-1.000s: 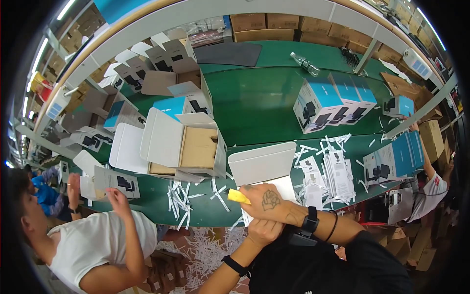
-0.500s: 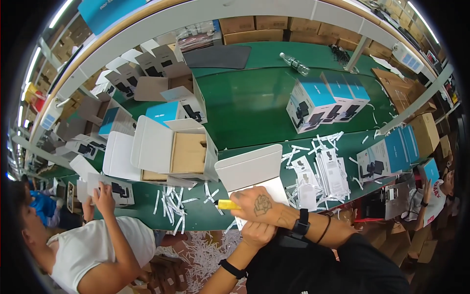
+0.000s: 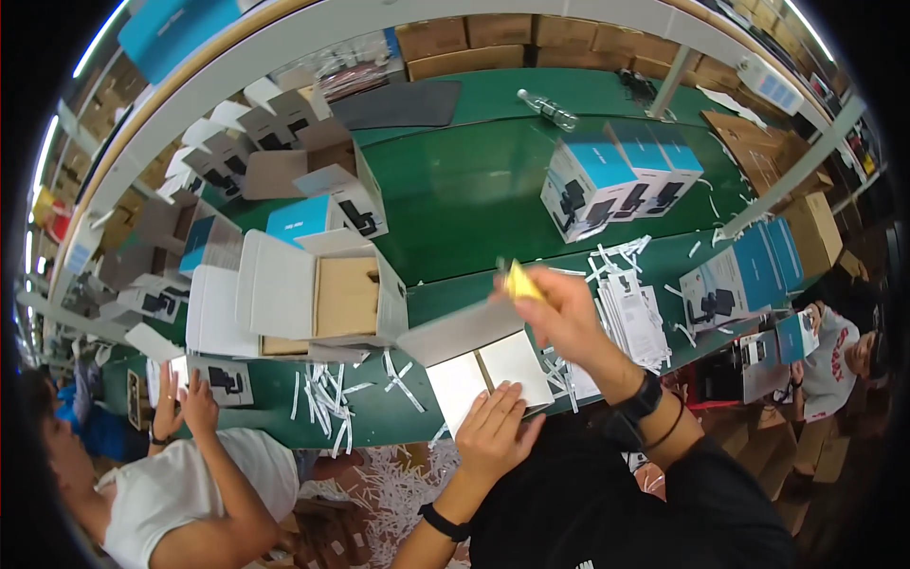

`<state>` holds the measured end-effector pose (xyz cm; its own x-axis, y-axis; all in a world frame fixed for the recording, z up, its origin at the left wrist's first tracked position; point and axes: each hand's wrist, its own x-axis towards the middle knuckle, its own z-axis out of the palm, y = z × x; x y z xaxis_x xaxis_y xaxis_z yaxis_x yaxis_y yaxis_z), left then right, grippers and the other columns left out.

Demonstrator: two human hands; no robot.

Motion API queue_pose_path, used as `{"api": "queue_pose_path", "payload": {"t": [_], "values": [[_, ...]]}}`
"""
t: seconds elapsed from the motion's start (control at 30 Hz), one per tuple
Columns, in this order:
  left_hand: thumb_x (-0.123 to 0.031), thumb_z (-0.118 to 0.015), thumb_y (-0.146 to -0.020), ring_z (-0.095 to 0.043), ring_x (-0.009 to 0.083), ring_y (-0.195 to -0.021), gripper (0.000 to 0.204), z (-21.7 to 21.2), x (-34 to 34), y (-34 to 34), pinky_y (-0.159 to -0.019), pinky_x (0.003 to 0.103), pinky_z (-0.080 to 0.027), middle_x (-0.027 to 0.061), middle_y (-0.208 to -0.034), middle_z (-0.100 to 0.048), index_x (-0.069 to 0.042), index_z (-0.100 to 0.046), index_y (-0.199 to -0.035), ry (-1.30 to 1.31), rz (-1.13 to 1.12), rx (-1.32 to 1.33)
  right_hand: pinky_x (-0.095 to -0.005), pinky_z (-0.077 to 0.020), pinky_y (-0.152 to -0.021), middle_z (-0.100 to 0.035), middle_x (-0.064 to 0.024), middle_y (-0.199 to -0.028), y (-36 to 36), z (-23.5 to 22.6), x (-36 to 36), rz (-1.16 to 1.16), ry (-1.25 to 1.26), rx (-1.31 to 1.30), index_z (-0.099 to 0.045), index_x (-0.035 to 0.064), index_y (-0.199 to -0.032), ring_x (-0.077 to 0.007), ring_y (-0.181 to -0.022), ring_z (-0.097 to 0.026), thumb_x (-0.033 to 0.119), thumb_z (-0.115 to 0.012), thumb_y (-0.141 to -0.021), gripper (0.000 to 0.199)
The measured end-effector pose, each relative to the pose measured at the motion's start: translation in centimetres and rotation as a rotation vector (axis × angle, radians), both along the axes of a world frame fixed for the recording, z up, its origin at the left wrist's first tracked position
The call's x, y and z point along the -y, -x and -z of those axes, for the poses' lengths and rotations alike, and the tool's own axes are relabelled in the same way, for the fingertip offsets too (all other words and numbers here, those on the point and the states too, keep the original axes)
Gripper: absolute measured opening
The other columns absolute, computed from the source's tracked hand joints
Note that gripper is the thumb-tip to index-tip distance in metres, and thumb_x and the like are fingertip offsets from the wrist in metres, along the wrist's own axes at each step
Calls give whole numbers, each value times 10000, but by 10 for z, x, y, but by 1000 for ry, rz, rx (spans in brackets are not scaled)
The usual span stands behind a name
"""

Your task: The person removes a small blue box from a larger white box, cuts its tape with a utility knife, and places a manual inside the white box. They then return the blue box to the white box and close the lid, repeating the process.

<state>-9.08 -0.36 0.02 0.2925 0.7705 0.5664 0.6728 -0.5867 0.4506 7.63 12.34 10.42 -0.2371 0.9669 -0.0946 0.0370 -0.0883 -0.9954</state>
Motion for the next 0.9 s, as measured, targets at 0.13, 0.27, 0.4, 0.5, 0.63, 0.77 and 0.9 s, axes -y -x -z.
{"api": "queue_pose_path", "payload": {"t": [0.13, 0.27, 0.4, 0.5, 0.63, 0.77, 0.9], "values": [[-190, -739, -905, -717, 284, -1069, 296, -25, 6, 5, -924, 404, -546, 136, -1125, -735, -4, -685, -1128, 506, 109, 783, -324, -562, -718, -732, -114, -971, -44, 18, 58, -283, -552, 95, -710, -47, -1143, -193, -754, -680, 164, -685, -931, 301], [-154, -650, -987, -710, 259, -985, 306, -27, 4, 31, -815, 363, -551, 158, -1104, -714, 21, -599, -1233, 1105, 299, 1227, -347, -550, -685, -692, -116, -845, -56, 8, 105, -354, -458, 239, -695, -37, -1136, -223, -691, -645, 181, -663, -963, 280], [-139, -623, -1004, -692, 221, -901, 300, -33, -1, 16, -729, 326, -538, 162, -1059, -710, 35, -573, -1243, 1061, 322, 1239, -312, -529, -632, -686, -78, -796, -46, -12, 135, 94, -366, 469, -673, -13, -1096, -168, -661, -636, 195, -626, -999, 235], [-160, -606, -1015, -683, 220, -878, 313, -16, -1, 10, -713, 321, -528, 167, -1066, -705, 40, -564, -1253, 945, 270, 1218, -274, -503, -559, -688, -63, -778, -44, -12, 146, -80, 426, 294, -655, 14, -1045, -116, -615, -646, 240, -605, -1020, 233], [-180, -580, -1031, -678, 229, -876, 322, -4, 8, -1, -731, 325, -526, 167, -1078, -702, 42, -559, -1263, 844, 243, 1158, -225, -415, -504, -652, 3, -731, -30, 6, 155, -2, 563, 253, -645, 21, -998, -47, -567, -550, 229, -562, -1045, 228], [-117, -577, -1026, -671, 193, -858, 249, -7, 2, -1, -739, 305, -534, 140, -1011, -717, 38, -583, -1221, 790, 240, 1149, -231, -422, -507, -649, -5, -729, -22, 14, 175, 124, 419, 114, -641, 27, -981, -55, -564, -548, 243, -558, -1048, 241], [-111, -570, -1026, -671, 188, -870, 244, -4, 6, 0, -752, 304, -534, 130, -1019, -713, 38, -586, -1218, 794, 256, 1127, -229, -424, -507, -641, -3, -723, -12, 10, 169, 140, 369, 249, -640, 29, -988, -59, -555, -541, 254, -549, -1054, 252]]}}
